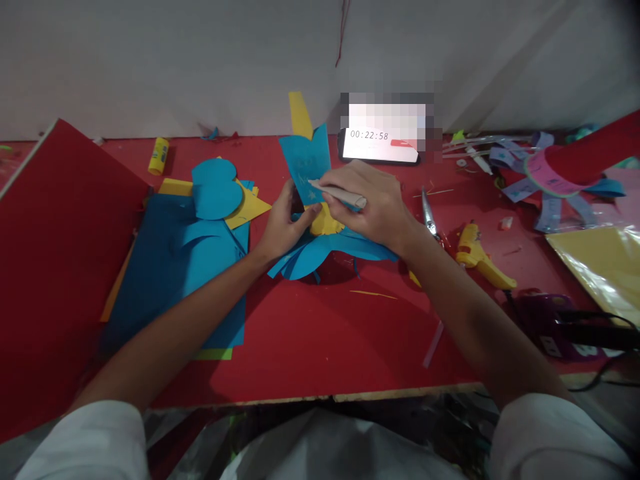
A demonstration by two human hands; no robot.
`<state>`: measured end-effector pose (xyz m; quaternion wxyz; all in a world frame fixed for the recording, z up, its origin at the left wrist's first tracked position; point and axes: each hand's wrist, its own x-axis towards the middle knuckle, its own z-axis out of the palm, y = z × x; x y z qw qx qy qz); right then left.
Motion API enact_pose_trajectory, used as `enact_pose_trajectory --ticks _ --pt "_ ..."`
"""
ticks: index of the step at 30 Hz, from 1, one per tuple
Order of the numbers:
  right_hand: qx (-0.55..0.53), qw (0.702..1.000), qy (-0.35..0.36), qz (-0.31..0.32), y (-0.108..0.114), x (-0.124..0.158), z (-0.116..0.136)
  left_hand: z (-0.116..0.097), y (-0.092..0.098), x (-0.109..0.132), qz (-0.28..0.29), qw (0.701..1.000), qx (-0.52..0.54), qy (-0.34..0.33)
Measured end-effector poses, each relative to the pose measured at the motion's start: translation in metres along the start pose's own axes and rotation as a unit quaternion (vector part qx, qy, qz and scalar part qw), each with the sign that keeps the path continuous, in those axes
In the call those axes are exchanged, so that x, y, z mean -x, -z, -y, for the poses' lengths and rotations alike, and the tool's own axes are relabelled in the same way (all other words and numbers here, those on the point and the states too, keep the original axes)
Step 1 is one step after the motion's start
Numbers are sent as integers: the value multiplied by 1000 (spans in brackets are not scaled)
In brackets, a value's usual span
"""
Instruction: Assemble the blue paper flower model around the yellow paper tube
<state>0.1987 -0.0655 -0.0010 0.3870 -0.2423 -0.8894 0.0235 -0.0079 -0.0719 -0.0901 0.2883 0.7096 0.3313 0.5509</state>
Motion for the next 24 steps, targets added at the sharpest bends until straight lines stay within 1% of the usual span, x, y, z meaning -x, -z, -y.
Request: enact_pose_trajectory --ticks 3,8,10,12,16,19,24 --pt "-4 1000 -2 -6 1 0 0 0 0 1 -5 1000 9 9" --pt "-46 996 -66 32 2 1 0 1 0 1 -8 1000 19 19" --pt "-45 996 -77 33 2 1 1 1 -1 1 -8 1000 22 17" --pt "-37 996 -72 27 2 1 1 1 -1 1 -8 1000 23 16" --pt "-17 999 -38 17 2 0 2 2 -1 2 -5 1000 18 17" --pt "-8 999 -36 14 2 -1 2 4 1 1 3 1000 15 16" --pt "-32 999 -21 -15 2 0 2 4 1 1 8 1000 24 14"
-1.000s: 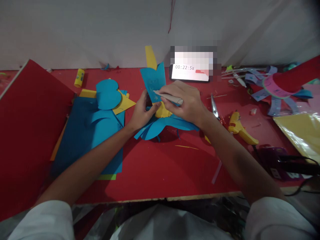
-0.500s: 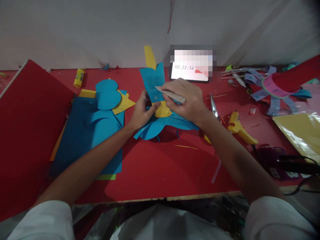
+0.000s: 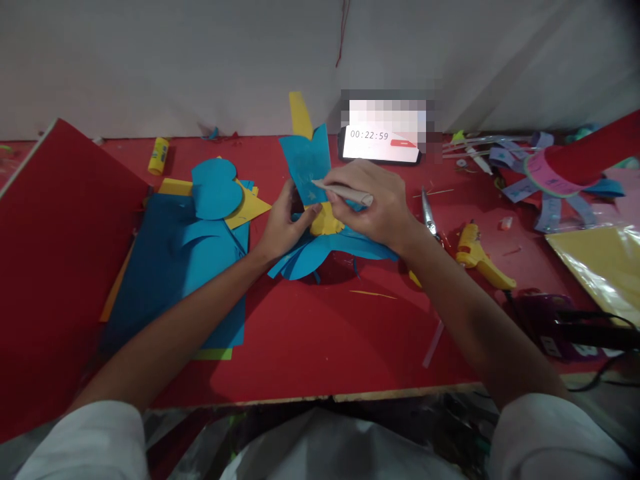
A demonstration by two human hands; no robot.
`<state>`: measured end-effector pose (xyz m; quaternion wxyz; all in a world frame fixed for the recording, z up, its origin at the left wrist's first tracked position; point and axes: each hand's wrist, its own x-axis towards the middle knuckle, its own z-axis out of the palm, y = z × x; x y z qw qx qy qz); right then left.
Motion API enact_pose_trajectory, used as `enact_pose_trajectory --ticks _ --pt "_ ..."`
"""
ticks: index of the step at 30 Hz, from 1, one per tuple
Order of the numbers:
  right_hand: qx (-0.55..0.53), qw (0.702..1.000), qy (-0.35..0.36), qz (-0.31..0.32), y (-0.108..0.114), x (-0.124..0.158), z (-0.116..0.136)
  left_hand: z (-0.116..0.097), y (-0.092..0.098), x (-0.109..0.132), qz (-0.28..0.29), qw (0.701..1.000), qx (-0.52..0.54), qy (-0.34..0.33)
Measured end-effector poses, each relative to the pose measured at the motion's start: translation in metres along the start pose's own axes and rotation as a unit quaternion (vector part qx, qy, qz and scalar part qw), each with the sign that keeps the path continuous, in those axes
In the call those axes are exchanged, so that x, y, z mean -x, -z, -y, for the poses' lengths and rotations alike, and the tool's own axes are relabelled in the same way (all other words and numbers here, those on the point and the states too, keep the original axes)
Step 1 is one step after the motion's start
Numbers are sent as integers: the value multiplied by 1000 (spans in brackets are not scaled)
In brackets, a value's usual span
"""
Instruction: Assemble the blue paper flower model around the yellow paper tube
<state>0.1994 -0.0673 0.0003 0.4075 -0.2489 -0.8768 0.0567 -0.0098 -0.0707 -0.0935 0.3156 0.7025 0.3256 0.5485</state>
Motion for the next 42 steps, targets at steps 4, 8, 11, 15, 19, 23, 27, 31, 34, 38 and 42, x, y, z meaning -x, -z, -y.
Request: enact_pose_trajectory --ticks 4,8,11,15,19,23,27,31,34,38,42 --pt "-11 999 -48 4 1 0 0 -2 0 0 1 1000 5 6" --pt "7 997 -75 17 2 0 0 -2 0 0 -5 1000 3 8" --pt "-1 997 -70 18 2 -1 1 -2 0 0 -5 1000 -4 9" --pt "-6 999 -51 5 1 -1 2 -2 0 0 -5 1000 0 8" --pt "-12 999 -22 -29 -1 0 -1 -2 -1 0 -6 1000 6 3" --pt "-19 997 -11 -77 -3 0 -5 -3 -1 0 -6 1000 3 8" --pt "-14 995 4 -94 -3 -1 -6 -4 0 0 -2 1000 -3 10" --pt "-39 995 -30 -86 -3 -1 -4 -4 -1 0 -3 1000 -10 7" --pt "-39 996 -24 -72 -3 -2 -2 -3 -1 -1 -9 1000 -2 6" --pt "-73 993 -46 -82 0 -4 2 -5 -1 0 -13 1000 -5 8" --pt "-117 980 -121 -107 6 -9 2 -13 1 2 -27 998 -49 11"
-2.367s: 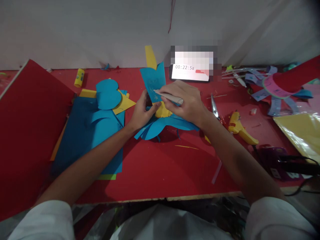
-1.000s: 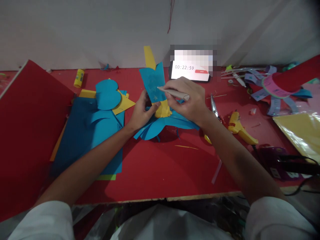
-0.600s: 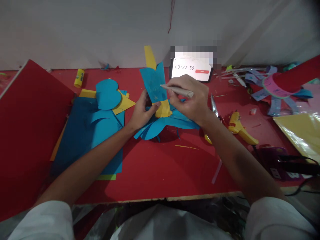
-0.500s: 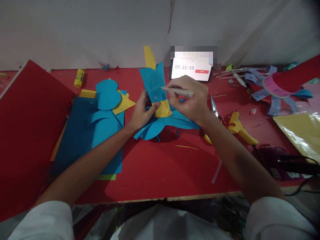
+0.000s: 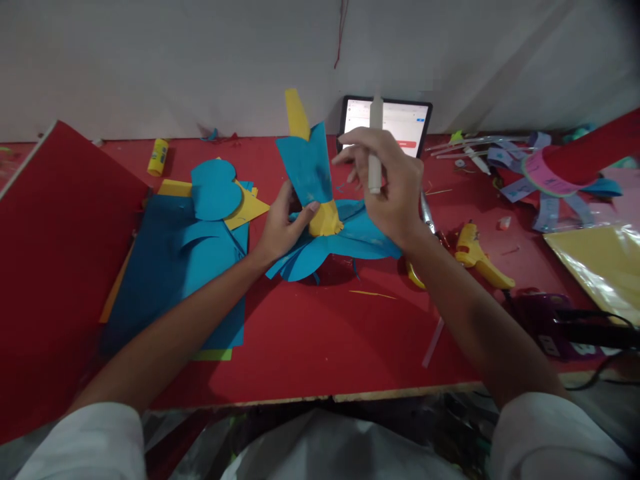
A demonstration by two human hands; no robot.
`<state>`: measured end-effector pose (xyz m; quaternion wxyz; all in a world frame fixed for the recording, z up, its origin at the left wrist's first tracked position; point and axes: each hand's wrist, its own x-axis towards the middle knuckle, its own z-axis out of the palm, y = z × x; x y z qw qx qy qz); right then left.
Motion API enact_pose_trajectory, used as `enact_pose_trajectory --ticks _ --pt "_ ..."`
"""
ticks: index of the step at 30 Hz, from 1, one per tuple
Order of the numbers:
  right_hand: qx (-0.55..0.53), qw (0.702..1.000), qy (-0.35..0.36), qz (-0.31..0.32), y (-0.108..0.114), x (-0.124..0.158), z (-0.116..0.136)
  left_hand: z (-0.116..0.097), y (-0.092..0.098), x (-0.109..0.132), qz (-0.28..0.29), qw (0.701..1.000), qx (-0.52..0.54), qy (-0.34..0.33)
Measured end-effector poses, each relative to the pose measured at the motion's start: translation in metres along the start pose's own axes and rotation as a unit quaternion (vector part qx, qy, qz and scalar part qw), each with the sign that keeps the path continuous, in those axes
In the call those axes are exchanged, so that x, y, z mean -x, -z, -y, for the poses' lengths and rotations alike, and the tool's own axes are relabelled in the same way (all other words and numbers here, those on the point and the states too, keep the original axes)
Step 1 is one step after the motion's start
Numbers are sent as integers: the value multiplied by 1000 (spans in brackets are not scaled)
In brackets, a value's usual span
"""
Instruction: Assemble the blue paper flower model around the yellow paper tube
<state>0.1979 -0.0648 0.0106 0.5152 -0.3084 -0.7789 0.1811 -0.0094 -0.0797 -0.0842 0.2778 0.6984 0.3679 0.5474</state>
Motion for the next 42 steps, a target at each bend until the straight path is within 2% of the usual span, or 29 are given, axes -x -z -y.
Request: enact_pose_trajectory --ticks 3,6,10,14,22,25,31,38,42 --pt "-12 1000 -17 -4 1 -6 -8 -9 3 0 -5 999 -43 -13" --pt "-50 996 -32 59 -1 -8 -21 -16 5 -2 -15 995 -91 -49" --pt "-60 989 -44 129 -5 -4 -34 -16 7 -5 -82 981 -164 -59" --pt "-34 986 -41 156 -6 -1 -36 -11 8 -3 -127 970 -201 -44" --pt "-6 988 -87 131 -4 -5 -25 -13 7 -1 -91 980 -171 -37" --pt "-26 990 -71 121 -4 -6 -22 -15 6 -2 -71 982 -171 -47" --pt "-69 987 -45 139 -7 -5 -18 -16 3 -4 -24 991 -128 -44" --pt "-102 979 -50 172 -7 -3 -7 -10 -1 -4 -42 998 -48 -10" --pt "-150 977 -41 145 -6 -4 -4 -5 -2 -4 -49 998 -28 -6"
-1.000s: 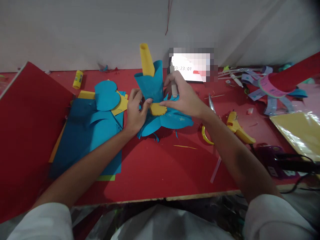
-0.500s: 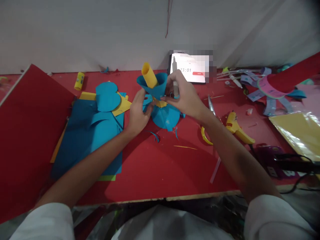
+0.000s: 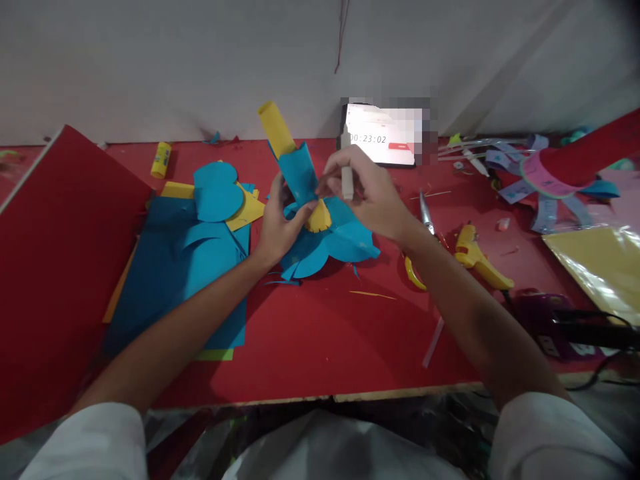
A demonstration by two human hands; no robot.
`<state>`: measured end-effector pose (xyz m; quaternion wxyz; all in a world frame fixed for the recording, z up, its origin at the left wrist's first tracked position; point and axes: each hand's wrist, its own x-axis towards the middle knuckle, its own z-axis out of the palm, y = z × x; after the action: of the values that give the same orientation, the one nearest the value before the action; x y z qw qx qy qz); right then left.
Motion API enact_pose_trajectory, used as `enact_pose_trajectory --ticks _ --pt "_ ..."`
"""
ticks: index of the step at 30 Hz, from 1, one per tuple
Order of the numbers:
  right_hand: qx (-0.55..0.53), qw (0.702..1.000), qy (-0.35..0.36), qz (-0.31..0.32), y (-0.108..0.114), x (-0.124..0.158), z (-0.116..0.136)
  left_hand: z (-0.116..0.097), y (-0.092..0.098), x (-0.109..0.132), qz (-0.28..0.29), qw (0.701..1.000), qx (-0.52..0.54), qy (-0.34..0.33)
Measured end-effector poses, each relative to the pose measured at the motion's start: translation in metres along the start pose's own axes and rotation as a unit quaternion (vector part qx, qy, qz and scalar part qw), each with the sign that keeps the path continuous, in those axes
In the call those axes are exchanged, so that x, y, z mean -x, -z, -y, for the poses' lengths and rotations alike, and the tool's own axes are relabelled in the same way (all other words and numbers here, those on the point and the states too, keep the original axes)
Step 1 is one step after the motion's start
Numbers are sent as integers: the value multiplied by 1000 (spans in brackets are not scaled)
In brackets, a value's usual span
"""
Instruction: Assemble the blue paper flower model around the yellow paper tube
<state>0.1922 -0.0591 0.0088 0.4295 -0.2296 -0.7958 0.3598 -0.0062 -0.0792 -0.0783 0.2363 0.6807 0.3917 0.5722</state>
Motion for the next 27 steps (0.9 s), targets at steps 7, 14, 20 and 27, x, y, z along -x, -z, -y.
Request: enact_pose_trajectory --ticks 7,14,20,27 --pt "-13 994 20 -106 7 0 7 4 4 -1 10 999 46 28" --pt "50 992 16 -116 5 -3 2 6 3 0 37 998 40 6" --pt "66 996 -21 -59 -2 -1 -7 2 3 1 60 998 23 -23" --pt "1 997 2 -73 -10 -1 -9 -7 5 3 87 995 -14 -39"
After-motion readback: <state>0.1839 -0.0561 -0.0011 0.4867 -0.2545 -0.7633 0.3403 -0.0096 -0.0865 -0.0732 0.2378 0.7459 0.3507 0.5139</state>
